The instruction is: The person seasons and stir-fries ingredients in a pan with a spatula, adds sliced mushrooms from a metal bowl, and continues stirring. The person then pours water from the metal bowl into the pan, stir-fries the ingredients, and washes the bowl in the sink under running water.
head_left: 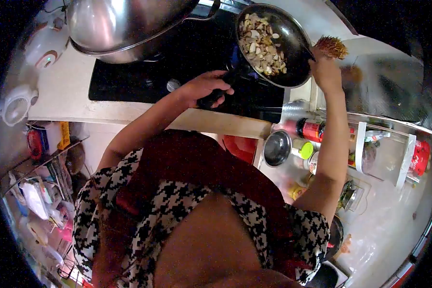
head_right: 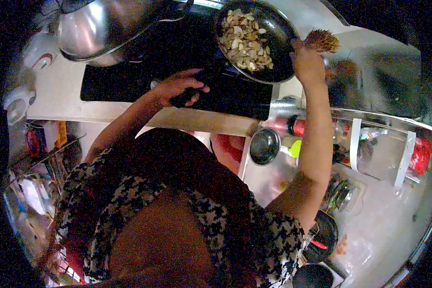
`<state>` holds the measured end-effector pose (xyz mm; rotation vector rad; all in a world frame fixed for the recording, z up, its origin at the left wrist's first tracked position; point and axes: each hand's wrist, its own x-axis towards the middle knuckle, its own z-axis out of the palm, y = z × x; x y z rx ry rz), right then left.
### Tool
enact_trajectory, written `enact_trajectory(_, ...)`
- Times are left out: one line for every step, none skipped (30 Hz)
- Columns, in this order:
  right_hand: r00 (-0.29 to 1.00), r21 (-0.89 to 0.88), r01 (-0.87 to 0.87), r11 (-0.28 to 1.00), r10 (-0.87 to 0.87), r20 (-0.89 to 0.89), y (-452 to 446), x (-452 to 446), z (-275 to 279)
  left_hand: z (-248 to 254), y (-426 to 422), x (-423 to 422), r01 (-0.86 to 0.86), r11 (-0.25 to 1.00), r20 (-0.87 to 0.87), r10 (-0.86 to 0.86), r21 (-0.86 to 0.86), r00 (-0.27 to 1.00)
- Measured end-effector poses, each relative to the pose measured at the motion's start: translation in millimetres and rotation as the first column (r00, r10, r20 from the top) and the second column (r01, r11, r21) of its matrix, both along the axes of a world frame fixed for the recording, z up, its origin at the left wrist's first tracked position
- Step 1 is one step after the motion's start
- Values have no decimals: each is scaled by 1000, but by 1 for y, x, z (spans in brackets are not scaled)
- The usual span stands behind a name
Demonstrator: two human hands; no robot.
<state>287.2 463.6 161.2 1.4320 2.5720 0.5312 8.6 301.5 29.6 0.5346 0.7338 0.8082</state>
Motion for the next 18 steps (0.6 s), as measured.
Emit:
enact_trajectory(988,-3,-116,993,115,-104,-15,-6,-1,-2,2,0,5,1000,-7,-5,8,1000)
enact_trajectory(995,-63,-72,995,68,-68,-35,-9,2,-5,1,3,16,1000,-9,-16,11,1000)
enact_trajectory(999,-112,-27,993,24,-28,-58,-12,14,3,-2,3,-18,1000,-34,17,-23,999)
enact_trajectory(1000,-156,18,988,-16,17,-78,-13,24,1,-2,3,-23,1000,-11,22,-16,1000)
enact_trajectory(998,-157,49,986,-43,41,-96,-10,32,-2,-3,4,-28,1000,15,28,-9,1000)
enact_trajectory(996,-154,78,985,-69,64,-112,-7,40,-3,-3,4,-35,999,40,35,2,999)
enact_trajectory(989,-135,133,982,-122,87,-128,-8,52,-2,-3,4,-52,998,23,53,-42,998)
enact_trajectory(979,-114,188,976,-176,106,-143,-9,64,-1,-3,5,-42,998,14,42,-41,999)
enact_trajectory(982,-112,173,979,-162,101,-155,-6,76,0,-3,4,-30,999,3,30,-41,1000)
enact_trajectory(984,-109,159,981,-150,94,-166,-2,87,1,-2,4,-17,999,-8,17,-41,1000)
enact_trajectory(987,-103,146,984,-138,86,-172,2,93,0,-1,4,-6,1000,-3,6,-24,1000)
enact_trajectory(997,-122,78,989,-76,18,-175,6,92,-2,0,3,6,1000,2,-6,-8,1000)
enact_trajectory(999,-136,8,991,-15,-50,-178,11,88,-4,1,3,18,1000,7,-18,8,1000)
enact_trajectory(992,-144,-65,987,48,-119,-180,14,85,-5,1,3,13,1000,12,-14,6,1000)
enact_trajectory(989,-256,9,967,-47,-143,-181,5,79,-5,0,3,7,1000,17,-8,4,1000)
enact_trajectory(989,-277,118,954,-137,-48,-177,-2,64,-5,0,3,1,1000,21,-1,1,1000)
enact_trajectory(982,-264,188,946,-182,48,-166,-4,47,-3,-2,4,-13,1000,18,13,-11,1000)
enact_trajectory(980,-230,201,952,-195,46,-153,-6,32,0,-3,5,-29,999,13,29,-21,999)
